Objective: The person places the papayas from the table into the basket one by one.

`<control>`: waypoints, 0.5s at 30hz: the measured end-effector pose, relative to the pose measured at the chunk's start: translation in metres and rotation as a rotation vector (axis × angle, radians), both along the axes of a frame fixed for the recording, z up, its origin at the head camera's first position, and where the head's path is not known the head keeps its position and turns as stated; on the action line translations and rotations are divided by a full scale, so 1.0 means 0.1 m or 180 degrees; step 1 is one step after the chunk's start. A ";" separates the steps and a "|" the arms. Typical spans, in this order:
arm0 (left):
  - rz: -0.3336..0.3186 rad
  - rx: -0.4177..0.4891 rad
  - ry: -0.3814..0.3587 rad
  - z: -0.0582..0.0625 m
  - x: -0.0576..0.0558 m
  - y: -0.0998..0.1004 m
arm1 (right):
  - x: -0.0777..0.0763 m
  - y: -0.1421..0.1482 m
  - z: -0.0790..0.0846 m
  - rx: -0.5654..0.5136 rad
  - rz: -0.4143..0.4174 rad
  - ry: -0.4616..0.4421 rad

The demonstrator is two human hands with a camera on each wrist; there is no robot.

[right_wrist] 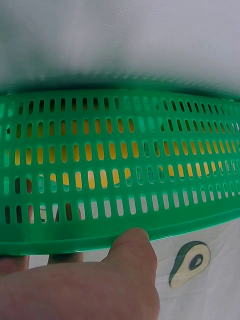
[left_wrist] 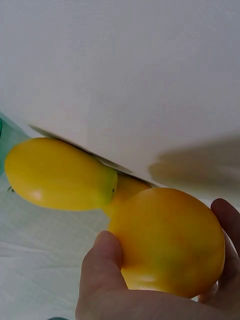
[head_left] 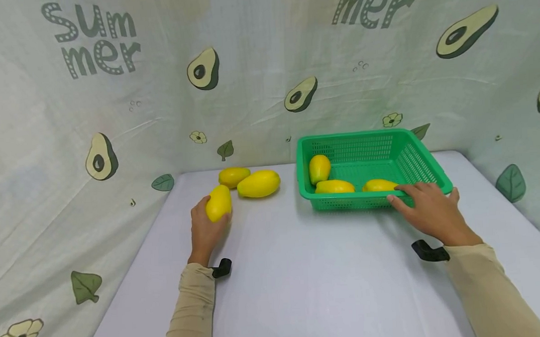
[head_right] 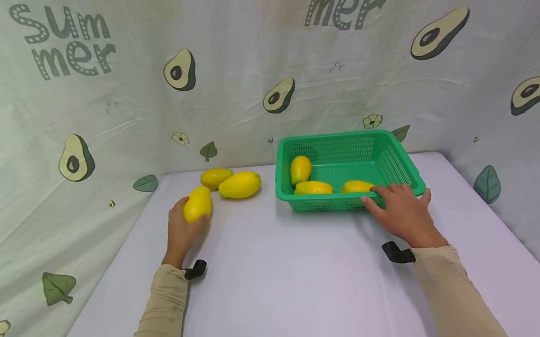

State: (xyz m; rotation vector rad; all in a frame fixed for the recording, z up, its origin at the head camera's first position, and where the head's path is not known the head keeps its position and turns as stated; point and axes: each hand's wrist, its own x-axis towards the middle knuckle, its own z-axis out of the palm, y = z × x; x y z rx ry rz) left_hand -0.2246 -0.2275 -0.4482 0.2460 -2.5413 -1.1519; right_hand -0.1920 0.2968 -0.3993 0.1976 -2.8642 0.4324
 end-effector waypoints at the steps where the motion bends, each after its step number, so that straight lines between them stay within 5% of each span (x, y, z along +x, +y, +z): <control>1: 0.0004 0.0048 0.0018 0.01 0.00 0.01 | 0.00 0.00 0.00 0.0006 -0.0001 -0.0010; 15: -0.0128 0.0579 0.0207 0.19 -0.06 0.17 | 0.03 -0.01 0.03 -0.0037 -0.0016 -0.0009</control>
